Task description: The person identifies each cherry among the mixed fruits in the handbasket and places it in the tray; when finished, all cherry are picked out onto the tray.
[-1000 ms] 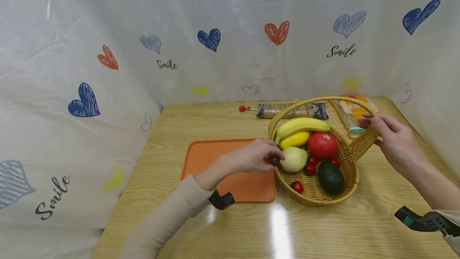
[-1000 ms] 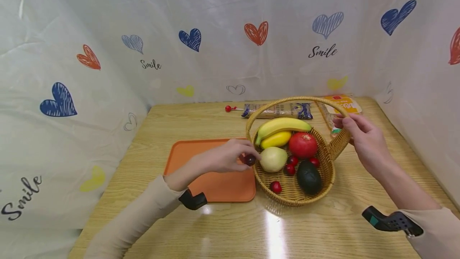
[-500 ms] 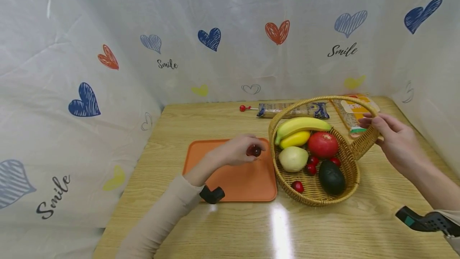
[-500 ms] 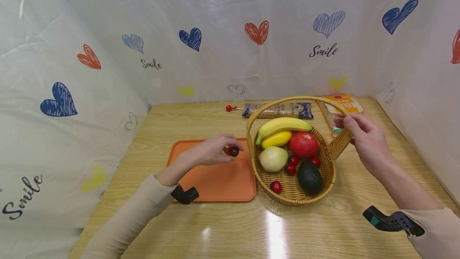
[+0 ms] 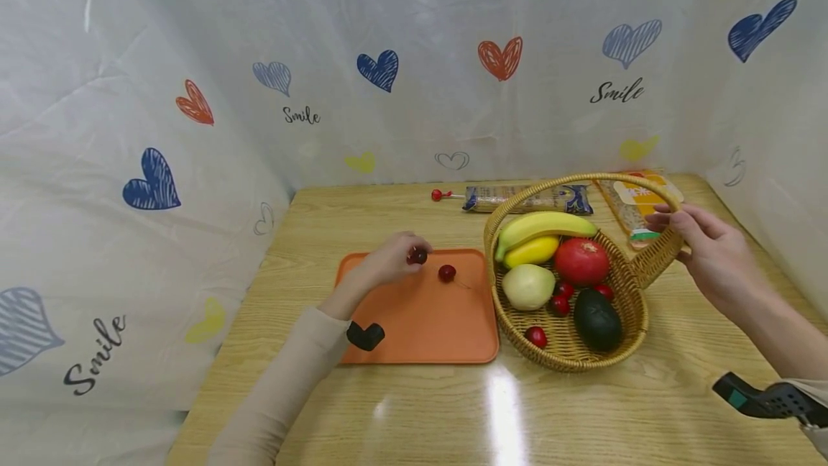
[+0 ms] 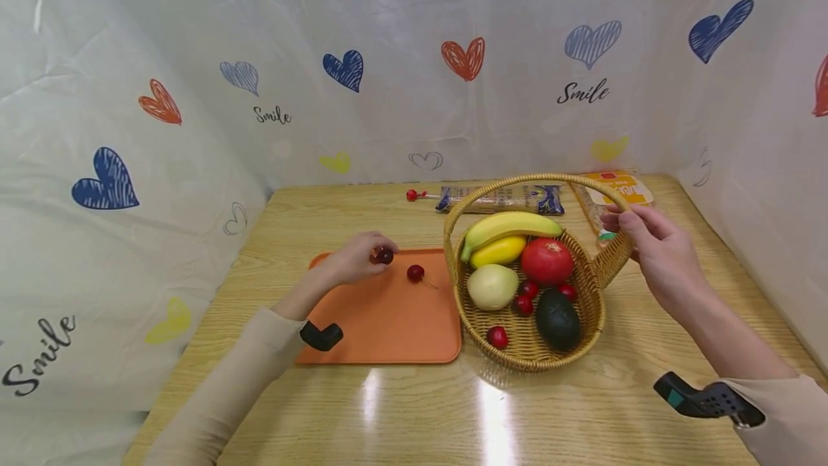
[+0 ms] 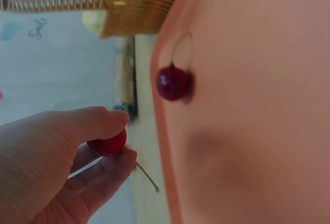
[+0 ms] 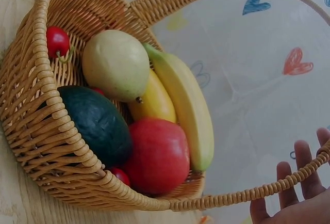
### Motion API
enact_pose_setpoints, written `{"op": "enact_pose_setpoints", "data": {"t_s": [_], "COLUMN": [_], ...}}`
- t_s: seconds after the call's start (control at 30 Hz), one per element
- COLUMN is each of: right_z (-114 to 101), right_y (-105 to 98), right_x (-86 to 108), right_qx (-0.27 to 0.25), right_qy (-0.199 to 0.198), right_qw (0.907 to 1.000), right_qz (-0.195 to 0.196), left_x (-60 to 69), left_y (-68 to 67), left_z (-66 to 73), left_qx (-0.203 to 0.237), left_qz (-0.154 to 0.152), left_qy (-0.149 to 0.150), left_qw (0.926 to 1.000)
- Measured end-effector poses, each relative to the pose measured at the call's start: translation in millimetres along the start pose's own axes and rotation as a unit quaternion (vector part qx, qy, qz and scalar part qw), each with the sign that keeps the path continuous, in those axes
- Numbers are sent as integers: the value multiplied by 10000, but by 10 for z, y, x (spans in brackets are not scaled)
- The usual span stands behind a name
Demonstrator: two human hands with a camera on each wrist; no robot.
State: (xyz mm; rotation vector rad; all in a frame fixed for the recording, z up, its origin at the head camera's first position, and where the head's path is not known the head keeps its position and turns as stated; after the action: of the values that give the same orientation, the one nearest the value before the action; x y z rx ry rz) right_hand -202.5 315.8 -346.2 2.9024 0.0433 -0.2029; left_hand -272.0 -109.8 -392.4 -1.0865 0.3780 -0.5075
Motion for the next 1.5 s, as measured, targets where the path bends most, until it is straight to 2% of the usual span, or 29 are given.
{"op": "enact_pose_setpoints", "data": {"t_s": [0.2,0.43,0.63,0.87,1.07,1.33,1.5], "right_z": [-2,-5,-5,6,9,12,10], "right_y": [-6,-17,-7,-10,-4,-12,-15], "right_x": [0,2,8,3,-5,-2,-2], "right_qx": [209,-38,81,108,244,584,511], "right_qy": [-4,19,49,29,-1,53,54], "right_qw": [9997,10000,9999,9999,9997,9980,9984], "right_qz": [136,-3,74,7,101,256,216], "left_x": [14,13,32,64,91,98,100], "left_y": [63,118,182,271,322,335,319], "left_z": [-156,-195,-252,-340,-404,-420,-403], "left_qx": [-258,-378,-602,-657,-827,-798,-798], "left_qz": [-38,-131,-208,-311,-208,-76,-13], "left_qy": [-174,-304,-495,-755,-899,-803,-692], "left_qw": [9995,9987,9967,9945,9923,9935,9944]}}
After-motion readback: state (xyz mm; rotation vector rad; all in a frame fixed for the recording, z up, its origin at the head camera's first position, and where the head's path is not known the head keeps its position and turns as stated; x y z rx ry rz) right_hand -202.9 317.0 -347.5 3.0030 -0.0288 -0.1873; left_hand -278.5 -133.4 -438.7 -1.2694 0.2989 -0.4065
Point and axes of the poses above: each hand's wrist, its own x-axis away from the middle knuckle, its own y-axis out of the palm, z = x × y, the point moved 3 cm from there along -x, towards the middle knuckle, and after that the axes turned 5 degrees about z, right-handed, at the moved point
